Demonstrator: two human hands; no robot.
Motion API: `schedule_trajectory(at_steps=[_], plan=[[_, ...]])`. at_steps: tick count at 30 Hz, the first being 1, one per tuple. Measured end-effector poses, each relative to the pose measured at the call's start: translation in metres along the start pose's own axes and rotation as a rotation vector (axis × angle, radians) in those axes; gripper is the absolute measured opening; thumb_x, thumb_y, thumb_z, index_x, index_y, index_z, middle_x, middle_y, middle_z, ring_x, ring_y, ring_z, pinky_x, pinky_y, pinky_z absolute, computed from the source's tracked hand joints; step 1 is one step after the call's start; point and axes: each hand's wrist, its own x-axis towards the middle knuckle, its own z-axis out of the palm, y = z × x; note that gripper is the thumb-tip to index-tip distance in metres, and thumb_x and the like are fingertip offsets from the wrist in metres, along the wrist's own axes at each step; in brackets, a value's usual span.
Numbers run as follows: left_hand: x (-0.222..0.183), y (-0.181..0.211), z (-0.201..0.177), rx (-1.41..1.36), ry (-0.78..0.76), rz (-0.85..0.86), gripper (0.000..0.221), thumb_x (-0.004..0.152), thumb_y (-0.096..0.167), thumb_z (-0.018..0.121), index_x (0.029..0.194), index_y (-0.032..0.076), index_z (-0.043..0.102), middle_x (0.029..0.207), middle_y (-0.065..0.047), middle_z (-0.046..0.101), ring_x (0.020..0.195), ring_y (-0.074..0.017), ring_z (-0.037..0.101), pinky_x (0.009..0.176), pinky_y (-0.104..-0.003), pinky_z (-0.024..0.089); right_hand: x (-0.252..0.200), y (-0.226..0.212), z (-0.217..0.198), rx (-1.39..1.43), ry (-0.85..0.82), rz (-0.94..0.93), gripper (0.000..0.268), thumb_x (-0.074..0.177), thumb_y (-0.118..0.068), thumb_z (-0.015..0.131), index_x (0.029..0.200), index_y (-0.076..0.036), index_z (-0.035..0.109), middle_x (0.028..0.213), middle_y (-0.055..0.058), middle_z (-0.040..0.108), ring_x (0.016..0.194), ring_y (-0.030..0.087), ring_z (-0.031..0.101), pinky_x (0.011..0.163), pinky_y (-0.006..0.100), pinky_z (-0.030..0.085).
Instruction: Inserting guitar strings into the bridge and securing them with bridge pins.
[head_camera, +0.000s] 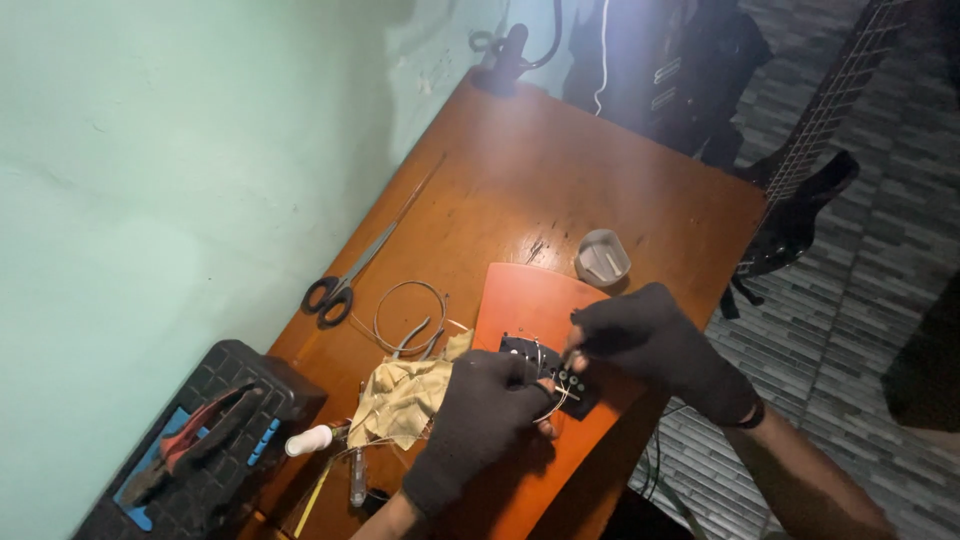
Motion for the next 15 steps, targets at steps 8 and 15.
schedule_trajectory(at_steps=[8,15], plan=[[-0.003,-0.006,-0.002,-0.237,-0.043,-0.08,0.04,0.092,0.01,0.071,0.055,0.006,0.056,0.051,-0.009,0.067,0.05,-0.0231,0.08,0.036,-0.024,0.047,-0.003,0.021,0.005,0.07,0.029,-0.083,0.005,0.087,-0.013,0.077,0.085,-0.009,0.074,0.071,0.0,0.079,0.066,0.01,0.08,0.065,0.023,0.063],[-0.002,-0.011,-0.001,-0.135,-0.051,-0.034,0.036,0.094,0.015,0.067,0.059,0.006,0.063,0.056,-0.008,0.074,0.05,-0.0182,0.079,0.04,-0.023,0.053,0.011,-0.022,0.006,-0.011,-0.016,-0.309,0.021,0.097,-0.016,0.064,0.076,-0.013,0.064,0.074,-0.002,0.067,0.066,0.009,0.068,0.063,0.02,0.051]])
